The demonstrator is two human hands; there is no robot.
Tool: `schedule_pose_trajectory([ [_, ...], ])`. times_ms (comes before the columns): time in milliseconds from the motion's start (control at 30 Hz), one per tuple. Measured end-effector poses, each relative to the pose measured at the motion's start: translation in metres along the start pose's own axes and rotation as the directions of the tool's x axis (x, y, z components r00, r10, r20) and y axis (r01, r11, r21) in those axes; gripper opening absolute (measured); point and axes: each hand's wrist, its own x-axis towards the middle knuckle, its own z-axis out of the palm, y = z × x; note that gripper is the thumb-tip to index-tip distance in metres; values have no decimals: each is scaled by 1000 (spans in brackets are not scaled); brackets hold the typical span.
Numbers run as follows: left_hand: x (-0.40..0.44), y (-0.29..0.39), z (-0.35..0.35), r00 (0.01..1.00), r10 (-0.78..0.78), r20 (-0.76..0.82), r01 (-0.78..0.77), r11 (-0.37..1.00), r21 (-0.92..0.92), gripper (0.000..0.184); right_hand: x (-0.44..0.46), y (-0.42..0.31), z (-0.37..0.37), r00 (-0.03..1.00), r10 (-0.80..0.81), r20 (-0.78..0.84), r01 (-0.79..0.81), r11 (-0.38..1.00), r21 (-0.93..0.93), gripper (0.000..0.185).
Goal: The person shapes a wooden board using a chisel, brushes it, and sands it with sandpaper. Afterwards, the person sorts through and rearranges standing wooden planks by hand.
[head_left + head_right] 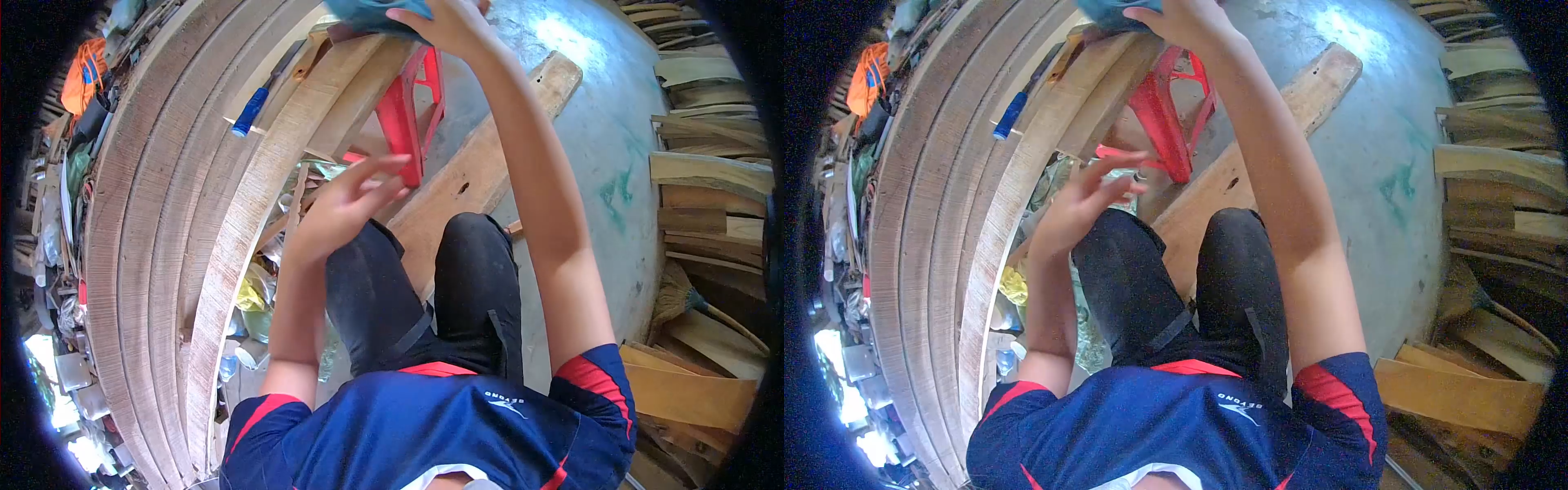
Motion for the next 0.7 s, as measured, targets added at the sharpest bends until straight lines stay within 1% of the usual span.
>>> schedule_pose_trajectory([
  [33, -15, -9, -6, 999, -10, -39, 11, 999, 40, 38, -10, 10, -1, 1000, 14, -15, -13, 997, 79, 56],
  [100, -41, -39, -23, 975, 10, -223, 30, 983, 179, 34, -54, 47, 16, 974, -24, -227, 41, 997, 70, 29],
  [133, -52, -58, -31, 941, 56, -333, 64, 939, 339, 31, -84, 61, 18, 985, 156, -73, -142, 975, 170, 32],
  [167, -62, -79, -42, 896, 121, -428, 115, 866, 486, 29, -118, 77, 20, 943, 319, 94, -332, 913, 238, 35],
  [200, -70, -102, -56, 870, 189, -455, 174, 746, 642, 28, -162, 105, 40, 868, 451, 207, -493, 832, 255, 38],
  [233, -75, -127, -69, 845, 262, -466, 238, 595, 767, 27, -199, 116, 40, 745, 567, 351, -645, 747, 161, 41],
  [267, -78, -156, -79, 815, 169, -554, 243, 769, 591, 26, -242, 130, 49, 652, 603, 460, -718, 685, 119, 39],
  [300, -79, -192, -90, 785, 55, -617, 236, 895, 380, 25, -280, 138, 56, 444, 674, 590, -842, 539, 19, 40],
  [333, -76, -247, -108, 771, -108, -627, 255, 956, 148, 22, -330, 149, 72, 439, 677, 592, -792, 602, -101, 39],
  [400, -68, -300, -104, 874, -59, -482, 219, 934, 283, 21, -399, 149, 85, 310, 624, 717, -818, 560, -133, 35],
  [433, -67, -360, -105, 886, -157, -436, 218, 971, 94, 23, -442, 157, 100, 91, 548, 832, -917, 371, -144, 33],
  [467, -65, -400, -108, 897, -240, -372, 219, 971, -98, 27, -460, 144, 99, -48, 468, 882, -980, 150, -133, 33],
  [500, -62, -402, -107, 900, -240, -364, 220, 971, -97, 27, -464, 124, 92, -295, 366, 883, -951, -199, -235, 38],
  [533, -57, -404, -105, 917, -215, -335, 229, 973, 2, 28, -493, 120, 104, -314, 300, 901, -931, -283, -231, 42],
  [567, -51, -407, -101, 933, -190, -304, 229, 968, 99, 28, -507, 107, 107, -286, 154, 946, -853, -490, -178, 42],
  [600, -47, -408, -94, 947, -170, -272, 227, 955, 193, 29, -498, 83, 100, -185, 130, 974, -864, -494, -99, 43],
  [700, -36, -410, -73, 978, -126, -165, 190, 865, 464, 31, -490, 63, 100, -205, 102, 973, -842, -525, -122, 43],
])
